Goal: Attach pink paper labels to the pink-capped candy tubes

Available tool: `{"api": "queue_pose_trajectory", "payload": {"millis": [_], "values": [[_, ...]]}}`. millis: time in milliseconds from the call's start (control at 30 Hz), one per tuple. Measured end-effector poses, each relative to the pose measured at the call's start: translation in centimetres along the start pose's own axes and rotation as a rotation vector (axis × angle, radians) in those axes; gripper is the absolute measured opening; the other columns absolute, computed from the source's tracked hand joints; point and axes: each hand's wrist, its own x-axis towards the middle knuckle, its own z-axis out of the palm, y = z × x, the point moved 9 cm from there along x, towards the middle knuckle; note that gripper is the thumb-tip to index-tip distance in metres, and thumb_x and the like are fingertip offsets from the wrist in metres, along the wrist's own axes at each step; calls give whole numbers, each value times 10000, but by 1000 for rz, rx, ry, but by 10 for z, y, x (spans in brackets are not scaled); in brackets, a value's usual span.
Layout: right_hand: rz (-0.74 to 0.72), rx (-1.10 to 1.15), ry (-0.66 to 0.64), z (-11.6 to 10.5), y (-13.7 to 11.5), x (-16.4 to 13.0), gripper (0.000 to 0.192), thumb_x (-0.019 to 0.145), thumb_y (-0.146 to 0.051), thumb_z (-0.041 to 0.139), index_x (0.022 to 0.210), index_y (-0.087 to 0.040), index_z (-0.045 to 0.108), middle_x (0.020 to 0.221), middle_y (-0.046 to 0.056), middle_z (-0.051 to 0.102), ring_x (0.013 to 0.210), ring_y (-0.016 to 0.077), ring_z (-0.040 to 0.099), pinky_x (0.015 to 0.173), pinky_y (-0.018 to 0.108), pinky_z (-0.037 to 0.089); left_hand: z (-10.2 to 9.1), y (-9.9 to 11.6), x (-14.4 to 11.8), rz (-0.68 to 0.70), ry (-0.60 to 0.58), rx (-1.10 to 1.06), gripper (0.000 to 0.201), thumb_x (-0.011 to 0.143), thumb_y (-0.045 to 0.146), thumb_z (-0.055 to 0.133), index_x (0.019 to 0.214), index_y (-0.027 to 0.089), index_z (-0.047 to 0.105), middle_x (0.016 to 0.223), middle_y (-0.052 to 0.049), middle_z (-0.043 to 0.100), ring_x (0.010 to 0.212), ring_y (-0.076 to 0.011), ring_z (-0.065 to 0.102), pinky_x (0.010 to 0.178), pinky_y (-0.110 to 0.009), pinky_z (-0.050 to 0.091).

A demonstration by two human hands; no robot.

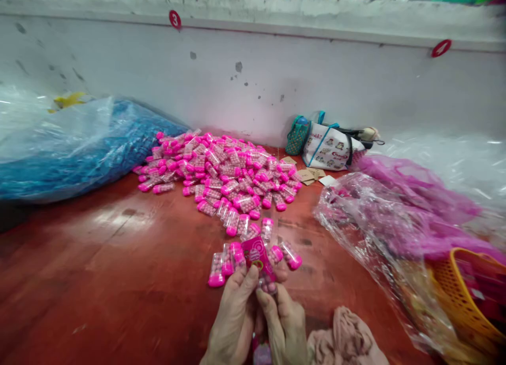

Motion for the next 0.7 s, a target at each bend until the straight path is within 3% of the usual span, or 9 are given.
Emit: {"api": "queue_pose_trajectory", "payload": {"millis": [167,267,500,700], "values": [[59,77,-36,6,10,1,293,841,-402,469,800,-148,611,394,-78,359,299,73,342,313,179,250,-2,-5,-1,22,19,133,321,684,422,660,795,124,618,412,68,456,288,-21,309,289,-134,211],[107,145,-88,10,19,1,322,837,-422,471,742,-145,605,371,-79,359,283,63,334,307,167,250,-9,-14,0,-1,18,168,382,673,516,626,730,142,572,360,90,380,266,-28,271,280,-145,217],[93,244,-164,18,21,-6,300,823,-409,500,731,-147,616,359,-83,356,282,51,324,316,151,253,-30,-22,1,-10,-2,168,420,629,525,659,766,141,561,453,59,477,276,-26,305,278,-160,235],[33,181,-289,24,20,-11,328,843,-421,456,834,-142,629,355,-80,373,261,67,356,297,155,295,-25,-22,-5,14,-29,220,502,624,541,652,882,110,646,575,-17,601,281,-17,316,275,-163,254]]}}
